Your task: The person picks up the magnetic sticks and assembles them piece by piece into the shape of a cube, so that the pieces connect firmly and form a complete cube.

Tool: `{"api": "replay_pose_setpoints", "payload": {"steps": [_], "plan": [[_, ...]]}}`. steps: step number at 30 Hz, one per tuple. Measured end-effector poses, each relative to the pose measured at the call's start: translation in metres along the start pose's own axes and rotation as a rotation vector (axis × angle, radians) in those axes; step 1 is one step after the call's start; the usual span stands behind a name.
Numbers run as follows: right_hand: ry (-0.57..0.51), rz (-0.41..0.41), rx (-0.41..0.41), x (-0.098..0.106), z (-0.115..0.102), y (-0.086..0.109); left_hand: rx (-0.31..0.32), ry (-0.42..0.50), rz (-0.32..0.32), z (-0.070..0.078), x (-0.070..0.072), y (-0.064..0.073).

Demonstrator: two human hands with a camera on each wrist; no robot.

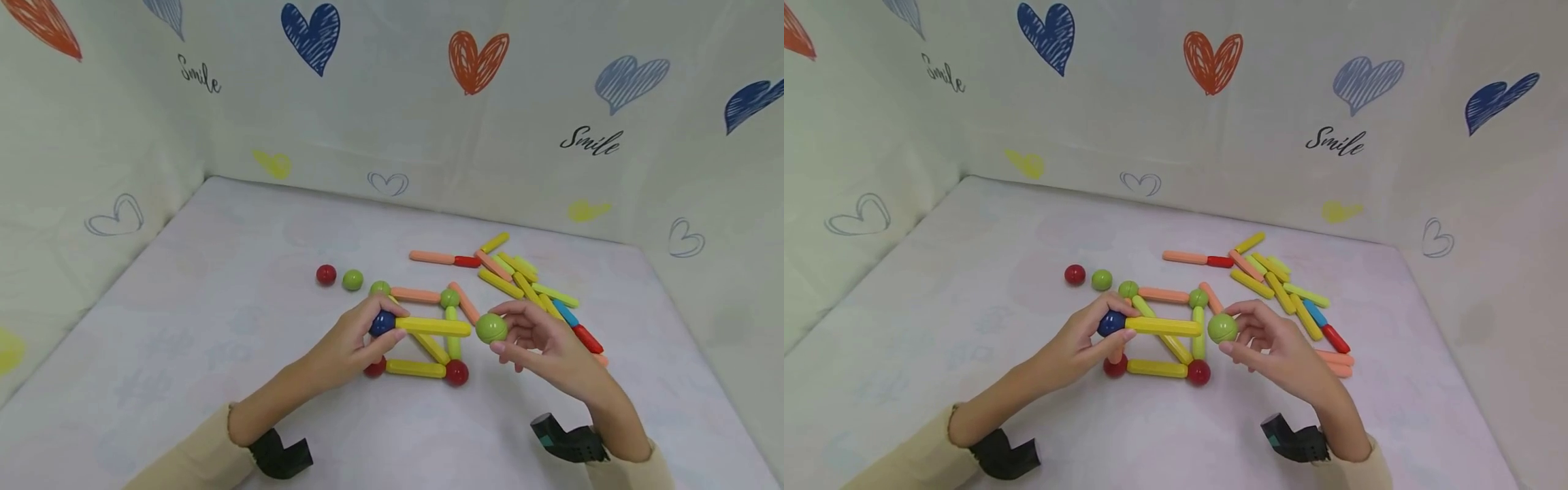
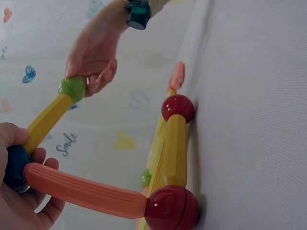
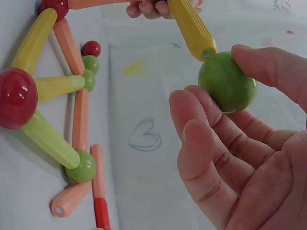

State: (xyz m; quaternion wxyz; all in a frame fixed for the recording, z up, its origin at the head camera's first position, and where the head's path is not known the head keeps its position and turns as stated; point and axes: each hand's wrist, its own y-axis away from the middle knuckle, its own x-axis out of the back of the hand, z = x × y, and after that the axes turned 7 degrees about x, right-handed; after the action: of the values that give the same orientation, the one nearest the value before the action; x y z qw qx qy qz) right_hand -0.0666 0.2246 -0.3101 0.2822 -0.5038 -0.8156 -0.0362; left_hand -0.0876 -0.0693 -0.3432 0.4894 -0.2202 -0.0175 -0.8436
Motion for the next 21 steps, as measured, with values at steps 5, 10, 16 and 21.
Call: {"api": "replay_pose_setpoints", "payload": {"steps": [5,10,16,21], "plan": [[0.029,-0.011,0.011,-0.005,-0.003,-0.001,-0.004,-0.009,0.001,-0.001,0.000,0.000],[0.046,-0.020,0.032,-0.005,-0.002,-0.002,0.001,-0.009,0.000,0.000,0.000,-0.001],[0.041,-0.050,0.031,0.000,-0.001,-0.001,0.019,-0.001,-0.007,0.000,0.001,-0.001],[0.057,-0.025,0.045,0.015,0.002,0.004,0.039,0.009,-0.005,0.000,0.002,-0.001]]}}
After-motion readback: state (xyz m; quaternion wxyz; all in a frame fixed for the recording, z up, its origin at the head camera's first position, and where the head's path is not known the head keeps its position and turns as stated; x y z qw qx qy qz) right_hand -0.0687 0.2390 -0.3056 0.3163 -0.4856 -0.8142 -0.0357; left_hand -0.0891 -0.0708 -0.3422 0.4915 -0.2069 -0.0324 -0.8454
